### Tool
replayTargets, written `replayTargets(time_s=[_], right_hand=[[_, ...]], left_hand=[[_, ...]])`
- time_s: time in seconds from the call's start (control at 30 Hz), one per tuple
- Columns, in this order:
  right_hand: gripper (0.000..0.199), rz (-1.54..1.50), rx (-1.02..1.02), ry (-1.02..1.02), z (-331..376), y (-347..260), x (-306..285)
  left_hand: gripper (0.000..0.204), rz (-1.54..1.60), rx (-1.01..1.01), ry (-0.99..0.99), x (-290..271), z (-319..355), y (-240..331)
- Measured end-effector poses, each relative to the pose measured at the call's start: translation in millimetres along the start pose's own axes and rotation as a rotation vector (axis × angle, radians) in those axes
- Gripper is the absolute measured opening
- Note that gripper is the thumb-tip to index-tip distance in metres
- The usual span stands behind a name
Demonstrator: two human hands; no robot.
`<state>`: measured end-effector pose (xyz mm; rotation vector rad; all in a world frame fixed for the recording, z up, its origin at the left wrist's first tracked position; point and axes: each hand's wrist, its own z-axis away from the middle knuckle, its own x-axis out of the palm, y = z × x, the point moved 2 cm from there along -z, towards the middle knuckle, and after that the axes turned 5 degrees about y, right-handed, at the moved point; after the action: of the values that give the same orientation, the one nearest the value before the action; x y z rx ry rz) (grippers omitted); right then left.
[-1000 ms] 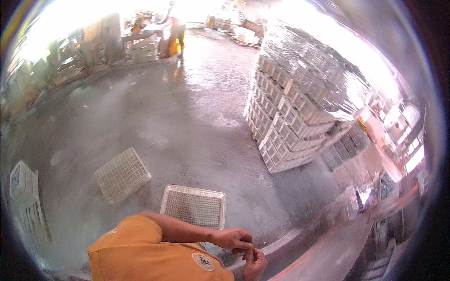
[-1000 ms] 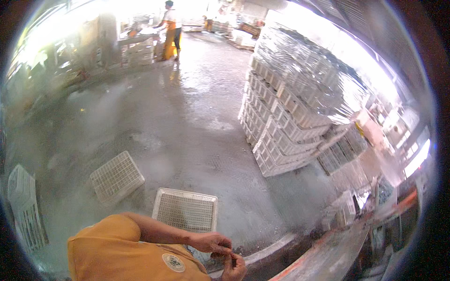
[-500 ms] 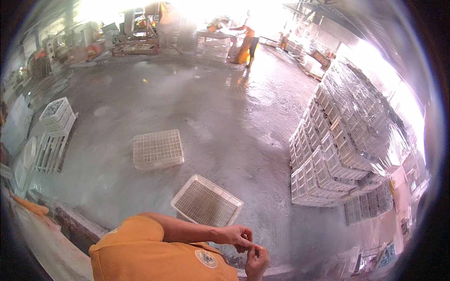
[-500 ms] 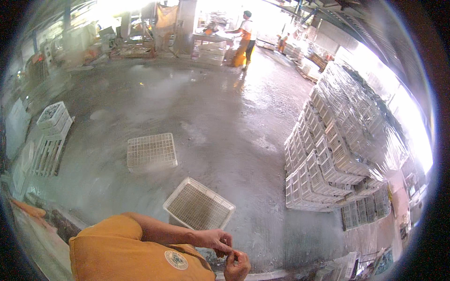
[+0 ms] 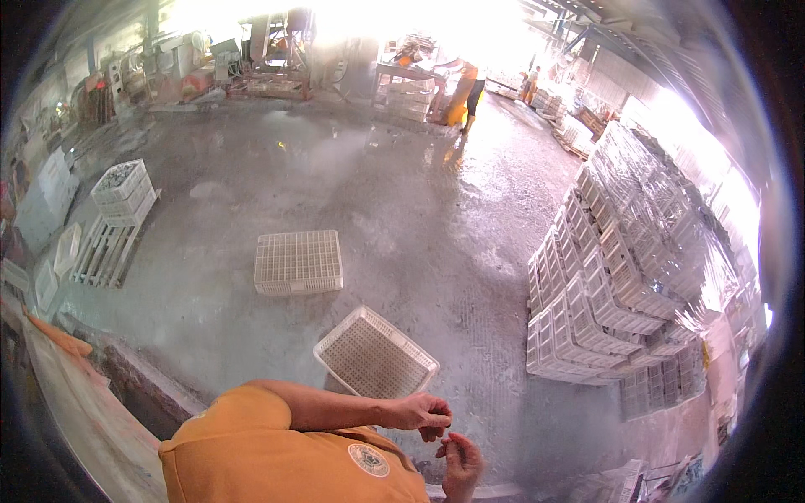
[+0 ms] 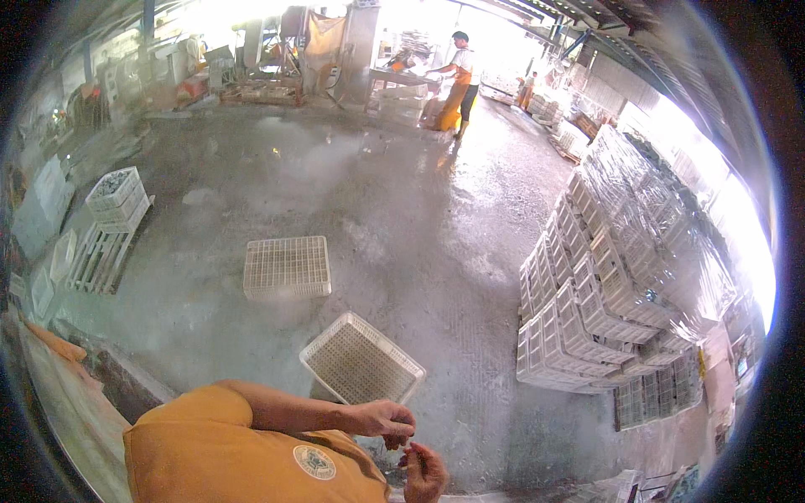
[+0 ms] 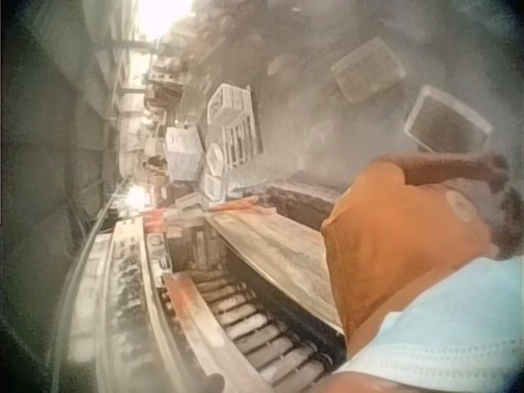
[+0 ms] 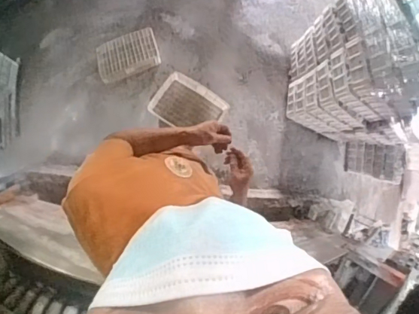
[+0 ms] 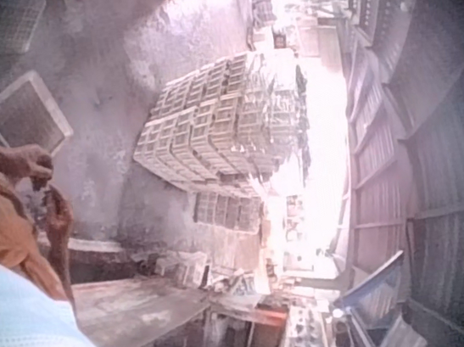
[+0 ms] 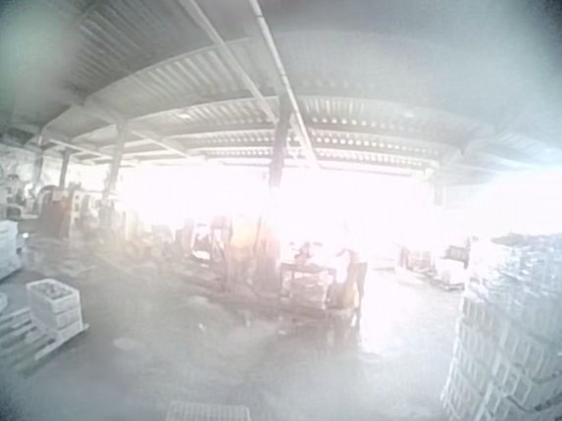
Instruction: The person uses a wrench to tighten or loosen bolts on a large industrial machine with multiple cylindrical components. They move around the machine to access different sections and continue the adjustment process.
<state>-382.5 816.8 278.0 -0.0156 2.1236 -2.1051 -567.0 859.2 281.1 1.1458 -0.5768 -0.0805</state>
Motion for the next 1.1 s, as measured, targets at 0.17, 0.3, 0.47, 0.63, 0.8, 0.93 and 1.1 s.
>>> replayTargets(time_s=[0.17, 0.3, 0.47, 0.63, 0.8, 0.93, 1.1], right_hand=[[0.017, -0.228, 0.003, -0.016, 6.4, -17.2, 3.5], [0.016, -0.238, 0.048, 0.071, 9.8, -24.2, 2.5], [0.015, -0.142, 0.020, 0.013, 13.0, -21.1, -2.5], [0.015, -0.186, 0.025, -0.022, 18.7, -33.2, -0.7], [0.015, -0.144, 0.023, 0.017, 16.5, -14.2, -2.8], [0.008, -0.137, -0.025, 0.121, 19.5, -25.8, 7.7], [0.014, 0.129, -0.067, 0.057, 18.9, -0.7, -8.8]], left_hand=[[0.023, -0.043, 0.025, -0.054, 9.6, 0.8, 2.0], [0.022, 0.055, 0.038, -0.117, 13.4, -0.2, -1.6], [0.021, -0.022, 0.094, -0.147, 19.7, 2.6, 2.2], [0.023, -0.087, 0.100, -0.138, 22.6, 4.5, 4.9], [0.023, -0.147, 0.149, -0.109, 22.6, 2.7, 0.3], [0.020, -0.181, 0.131, -0.063, 24.3, 6.1, 5.5], [0.020, -0.166, 0.118, -0.036, 27.6, 10.5, 10.4]])
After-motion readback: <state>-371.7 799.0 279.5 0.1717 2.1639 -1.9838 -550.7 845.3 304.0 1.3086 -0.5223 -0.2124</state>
